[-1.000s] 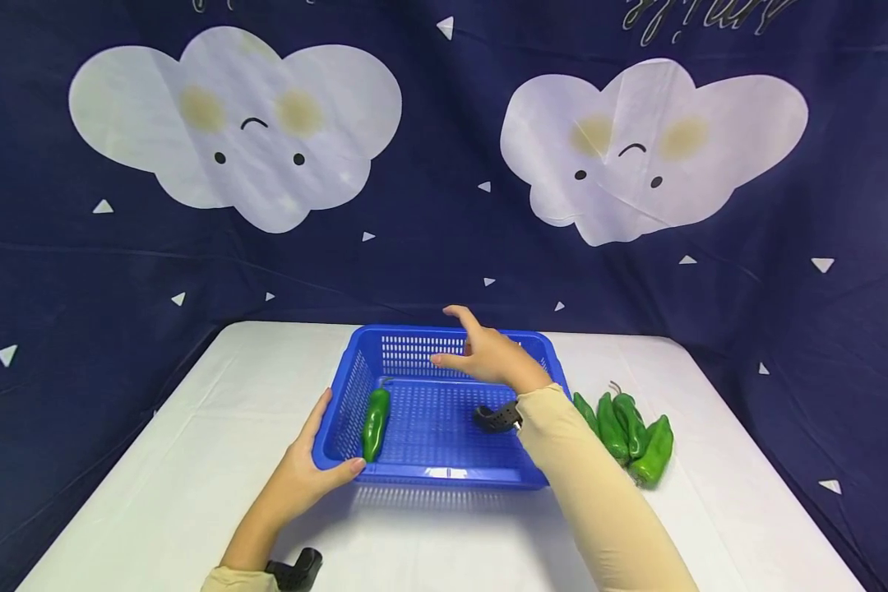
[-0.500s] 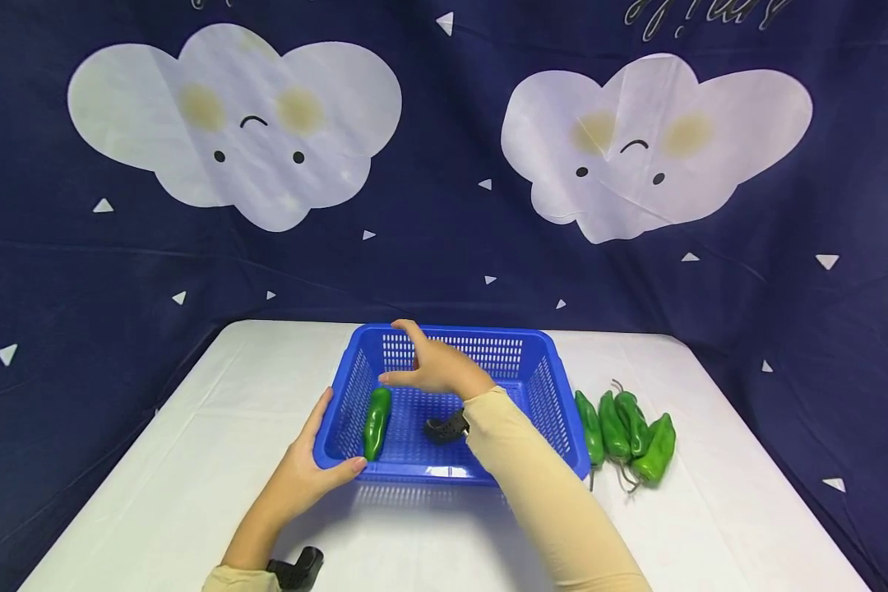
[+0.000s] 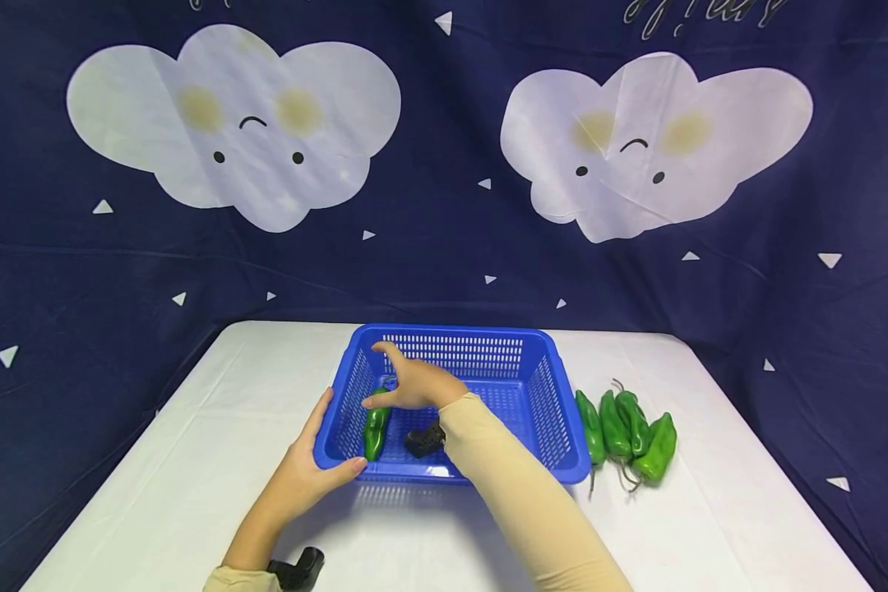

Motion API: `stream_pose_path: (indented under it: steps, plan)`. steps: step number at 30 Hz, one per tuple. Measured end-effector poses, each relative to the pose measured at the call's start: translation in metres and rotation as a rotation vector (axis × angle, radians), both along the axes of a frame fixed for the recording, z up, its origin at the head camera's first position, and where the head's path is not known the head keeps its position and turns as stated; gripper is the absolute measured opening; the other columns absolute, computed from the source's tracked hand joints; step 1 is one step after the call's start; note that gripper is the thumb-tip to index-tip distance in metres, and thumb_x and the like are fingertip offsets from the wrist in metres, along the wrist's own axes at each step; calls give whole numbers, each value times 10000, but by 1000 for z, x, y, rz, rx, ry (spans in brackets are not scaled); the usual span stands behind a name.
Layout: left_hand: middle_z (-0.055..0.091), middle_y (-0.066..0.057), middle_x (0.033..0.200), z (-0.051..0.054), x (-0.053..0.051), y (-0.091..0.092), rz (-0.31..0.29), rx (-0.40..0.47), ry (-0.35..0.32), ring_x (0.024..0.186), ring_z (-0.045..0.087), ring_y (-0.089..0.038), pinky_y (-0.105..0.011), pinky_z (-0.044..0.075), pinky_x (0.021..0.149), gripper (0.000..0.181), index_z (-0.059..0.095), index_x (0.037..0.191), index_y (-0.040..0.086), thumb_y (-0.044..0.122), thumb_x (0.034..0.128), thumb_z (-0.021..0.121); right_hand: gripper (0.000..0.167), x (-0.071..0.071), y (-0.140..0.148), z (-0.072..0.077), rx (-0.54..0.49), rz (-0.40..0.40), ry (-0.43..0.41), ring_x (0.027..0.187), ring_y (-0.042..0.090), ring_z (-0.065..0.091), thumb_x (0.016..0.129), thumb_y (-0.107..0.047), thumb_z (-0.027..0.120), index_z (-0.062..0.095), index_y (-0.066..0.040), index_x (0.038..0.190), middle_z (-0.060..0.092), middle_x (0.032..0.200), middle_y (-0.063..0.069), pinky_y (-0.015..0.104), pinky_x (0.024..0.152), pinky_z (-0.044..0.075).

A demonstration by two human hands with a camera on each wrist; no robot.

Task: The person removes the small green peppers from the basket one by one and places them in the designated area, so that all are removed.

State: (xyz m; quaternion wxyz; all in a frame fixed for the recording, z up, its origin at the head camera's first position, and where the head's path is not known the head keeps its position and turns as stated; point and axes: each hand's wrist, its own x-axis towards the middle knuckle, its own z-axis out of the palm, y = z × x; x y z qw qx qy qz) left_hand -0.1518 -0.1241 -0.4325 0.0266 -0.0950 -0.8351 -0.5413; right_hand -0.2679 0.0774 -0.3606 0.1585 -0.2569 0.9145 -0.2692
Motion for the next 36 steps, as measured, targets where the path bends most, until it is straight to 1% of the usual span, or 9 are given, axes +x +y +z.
stream_pose_path:
  steps: [4, 6, 10, 12, 13, 16, 21, 27, 36]
  plan:
    - [573, -184, 1409, 0, 0, 0, 1, 2, -4, 1157, 656, -331, -558, 516, 976, 1127, 46, 1594, 362, 423, 780, 823, 909, 0, -3, -5, 22, 8, -13, 835, 165, 625, 855, -517, 731, 190, -313, 1556, 660, 981, 60, 376, 818, 543]
    - [595, -169, 1383, 0, 0, 0, 3, 10, -13, 1109, 679, -294, -519, 538, 954, 1129, 51, 1593, 367, 417, 777, 828, 914, 1, -4, -7, 37, 11, -21, 862, 176, 648, 852, -523, 732, 191, -308, 1556, 673, 1074, 90, 400, 873, 549]
    - [641, -172, 1315, 0, 0, 0, 1, 29, -30, 1008, 712, -233, -434, 575, 887, 1129, 53, 1587, 390, 400, 772, 835, 920, 1, -8, -11, 73, 11, -29, 1094, 274, 668, 843, -532, 736, 194, -312, 1553, 570, 1404, 147, 475, 1025, 499]
    - [656, -180, 1288, 0, 0, 0, 0, 34, -32, 982, 718, -223, -418, 580, 868, 1129, 53, 1585, 397, 395, 771, 837, 918, 1, -10, -13, 93, 10, -29, 1227, 316, 612, 839, -532, 742, 198, -324, 1549, 479, 1509, 137, 502, 1085, 449]
    - [658, -183, 1282, 0, 0, 0, 1, 34, -32, 981, 718, -223, -417, 581, 866, 1129, 52, 1583, 402, 393, 771, 837, 919, 1, -11, -14, 105, 6, -32, 1279, 328, 573, 836, -535, 743, 196, -335, 1548, 471, 1517, 134, 512, 1099, 433]
    - [652, -178, 1295, 0, 0, 0, 2, 30, -28, 1003, 714, -234, -437, 574, 888, 1127, 46, 1580, 411, 400, 773, 833, 923, 1, -13, -16, 138, 0, -45, 1305, 341, 549, 828, -546, 745, 193, -357, 1543, 514, 1479, 130, 526, 1099, 426]
    - [603, -188, 1366, -1, -1, -1, 0, 22, -19, 1072, 697, -279, -475, 561, 926, 1123, 42, 1580, 410, 415, 777, 827, 940, 2, -16, -20, 192, 0, -79, 1275, 314, 566, 813, -598, 731, 181, -370, 1541, 561, 1418, 118, 517, 1073, 443]
    - [578, -210, 1392, -2, -1, -1, -3, 21, -12, 1102, 689, -303, -472, 563, 929, 1125, 41, 1585, 391, 417, 780, 826, 920, 3, -18, -21, 224, 5, -104, 1175, 257, 603, 817, -615, 716, 199, -358, 1533, 629, 1256, 87, 481, 1031, 469]
    - [545, -182, 1442, -3, -2, -1, -7, 4, -5, 1220, 623, -338, -533, 514, 995, 1123, 34, 1584, 396, 441, 782, 819, 865, 3, -17, -26, 220, 12, -148, 1038, 210, 590, 825, -610, 708, 245, -334, 1500, 599, 1133, 48, 442, 980, 476]
